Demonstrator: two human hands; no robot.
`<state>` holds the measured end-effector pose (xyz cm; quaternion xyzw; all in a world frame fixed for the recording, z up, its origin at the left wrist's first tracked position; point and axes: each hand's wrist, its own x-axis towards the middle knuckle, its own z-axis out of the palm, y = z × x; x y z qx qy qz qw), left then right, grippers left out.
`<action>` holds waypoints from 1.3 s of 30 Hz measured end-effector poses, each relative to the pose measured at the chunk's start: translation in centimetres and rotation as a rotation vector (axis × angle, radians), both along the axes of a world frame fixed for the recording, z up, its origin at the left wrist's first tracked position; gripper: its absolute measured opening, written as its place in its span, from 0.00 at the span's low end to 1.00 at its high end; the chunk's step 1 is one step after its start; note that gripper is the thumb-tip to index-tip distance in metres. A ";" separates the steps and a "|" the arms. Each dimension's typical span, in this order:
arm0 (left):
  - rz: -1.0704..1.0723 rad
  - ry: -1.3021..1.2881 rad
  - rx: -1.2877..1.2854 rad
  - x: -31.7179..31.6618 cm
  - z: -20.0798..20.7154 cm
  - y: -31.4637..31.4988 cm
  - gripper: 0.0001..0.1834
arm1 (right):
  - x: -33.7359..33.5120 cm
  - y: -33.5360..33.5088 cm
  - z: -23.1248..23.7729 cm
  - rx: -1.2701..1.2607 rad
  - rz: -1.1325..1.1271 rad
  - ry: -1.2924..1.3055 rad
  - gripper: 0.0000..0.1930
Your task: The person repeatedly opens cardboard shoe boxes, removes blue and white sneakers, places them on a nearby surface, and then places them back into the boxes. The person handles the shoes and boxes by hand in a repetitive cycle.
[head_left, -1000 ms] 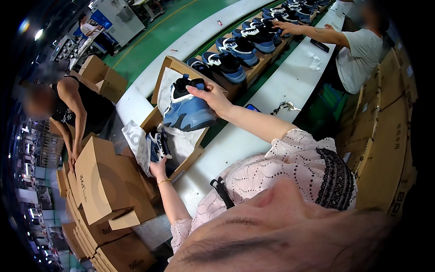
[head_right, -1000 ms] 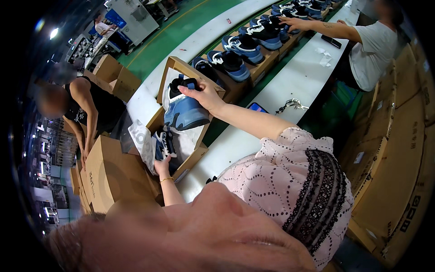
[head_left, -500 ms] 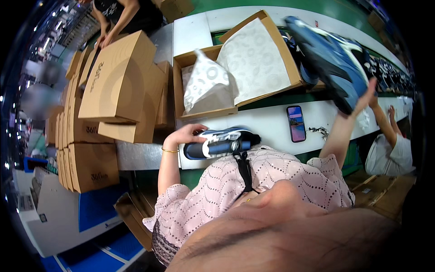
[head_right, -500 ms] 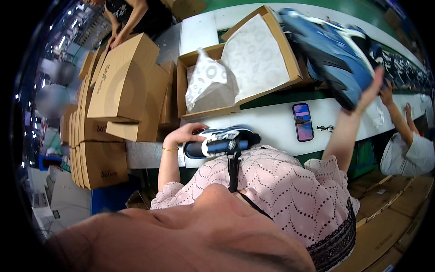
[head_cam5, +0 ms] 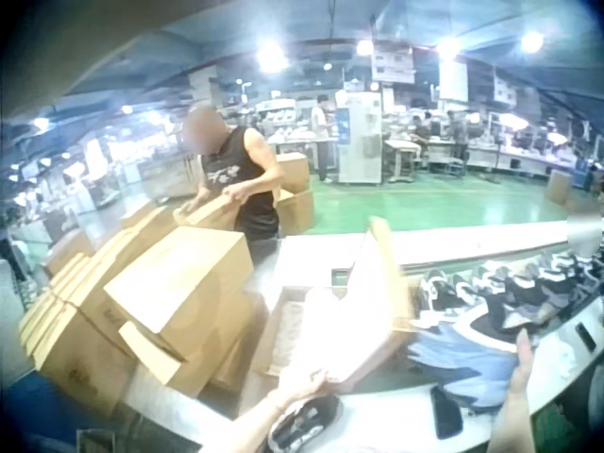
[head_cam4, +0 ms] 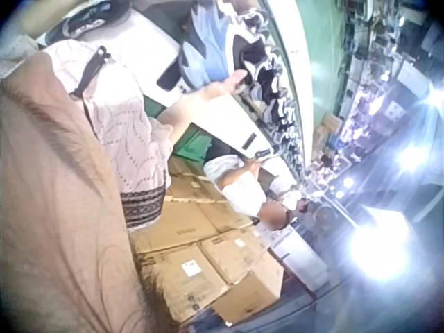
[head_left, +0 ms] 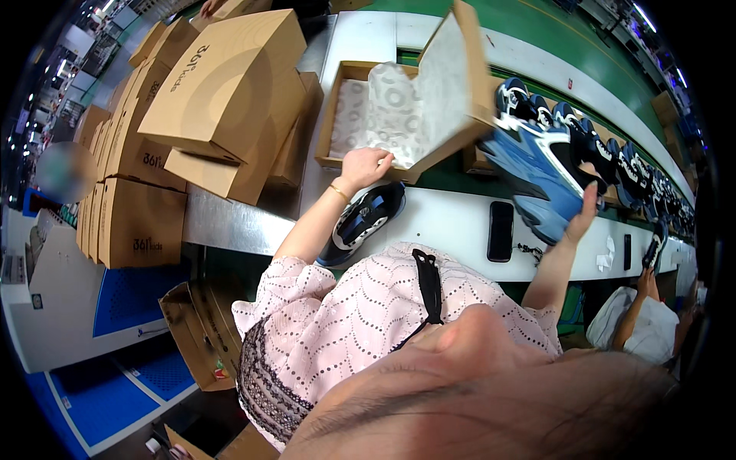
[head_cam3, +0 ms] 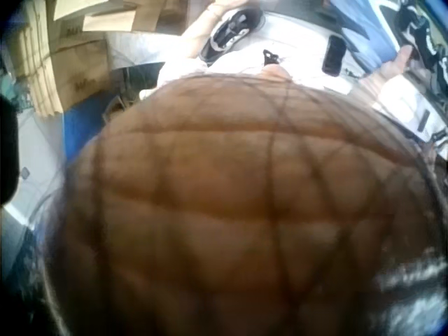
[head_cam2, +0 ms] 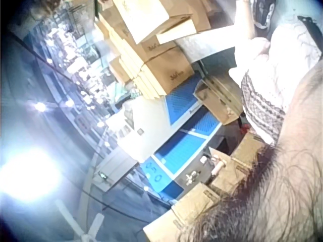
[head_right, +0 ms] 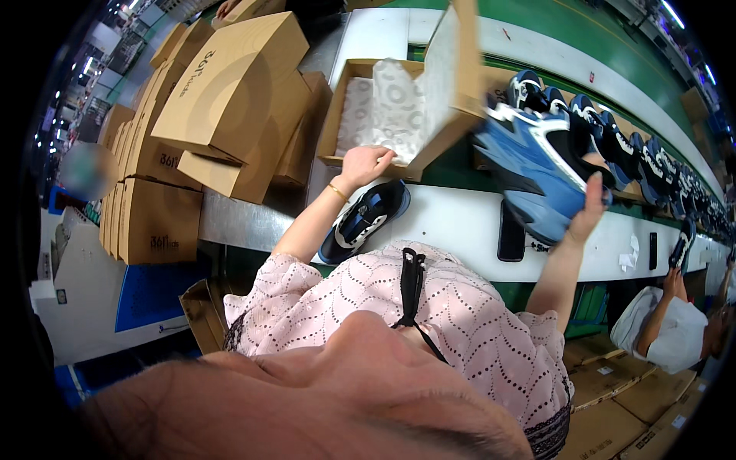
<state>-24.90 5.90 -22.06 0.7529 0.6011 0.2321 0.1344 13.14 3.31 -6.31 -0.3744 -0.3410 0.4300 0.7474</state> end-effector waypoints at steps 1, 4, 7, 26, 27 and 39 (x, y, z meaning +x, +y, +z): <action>0.011 -0.182 0.033 0.0 -0.2 -0.1 0.19 | -2.0 0.7 0.1 0.042 -0.030 -0.081 0.13; 0.245 -0.889 0.245 -0.1 -0.8 -0.3 0.18 | -8.8 2.6 2.4 0.497 0.169 -0.462 0.09; 0.555 -1.380 0.219 -2.4 1.7 -3.3 0.18 | -14.5 4.6 1.9 0.680 0.091 -0.686 0.06; 0.724 -0.759 0.009 -13.0 12.5 -8.1 0.19 | -18.4 -0.4 -15.7 0.446 0.963 -1.781 0.16; 0.672 -0.692 0.068 -13.1 11.1 -7.3 0.19 | -18.1 -0.1 -16.4 0.461 0.909 -1.664 0.14; 0.703 -0.683 0.515 -9.5 9.0 -6.3 0.13 | -10.8 2.1 -2.3 -0.140 0.369 -0.534 0.10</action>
